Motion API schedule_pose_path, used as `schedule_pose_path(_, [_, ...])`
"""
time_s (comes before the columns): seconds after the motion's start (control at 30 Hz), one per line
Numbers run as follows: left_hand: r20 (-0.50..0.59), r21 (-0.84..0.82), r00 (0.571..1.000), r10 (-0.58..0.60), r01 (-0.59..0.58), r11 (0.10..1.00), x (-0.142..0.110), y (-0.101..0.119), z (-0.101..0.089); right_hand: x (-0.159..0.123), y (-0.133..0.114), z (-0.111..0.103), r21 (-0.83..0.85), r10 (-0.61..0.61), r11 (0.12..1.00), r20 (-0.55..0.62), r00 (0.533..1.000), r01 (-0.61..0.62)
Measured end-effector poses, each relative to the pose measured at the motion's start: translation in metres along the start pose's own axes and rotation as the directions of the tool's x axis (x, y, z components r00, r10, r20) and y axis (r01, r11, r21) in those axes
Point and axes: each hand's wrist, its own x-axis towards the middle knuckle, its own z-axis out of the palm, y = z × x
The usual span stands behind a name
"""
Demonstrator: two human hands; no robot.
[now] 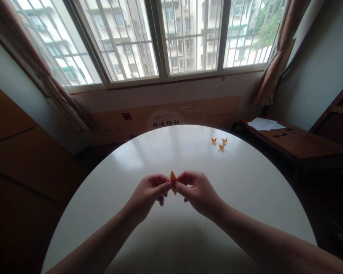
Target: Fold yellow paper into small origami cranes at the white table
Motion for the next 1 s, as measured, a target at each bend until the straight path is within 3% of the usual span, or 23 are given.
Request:
schedule_pose_path(0.3, [0.003, -0.018, 0.999, -0.036, 0.036, 0.999, 0.0010, 0.0000, -0.0017, 0.0001, 0.0014, -0.0020, 0.108, 0.038, 0.993, 0.044, 0.998, -0.042])
schedule_pose_path(0.67, [-0.025, 0.043, 0.999, 0.045, -0.044, 0.998, -0.0020, 0.0037, 0.0008, 0.0036, -0.0006, -0.0069, 0.154, 0.071, 0.984, 0.120, 0.990, -0.090])
schedule_pose_path(1.0, [-0.018, 0.070, 0.998, 0.056, -0.055, 0.996, -0.0009, 0.0029, 0.0004, 0.0052, 0.0002, -0.0061, 0.176, 0.120, 0.976, 0.076, 0.990, -0.132])
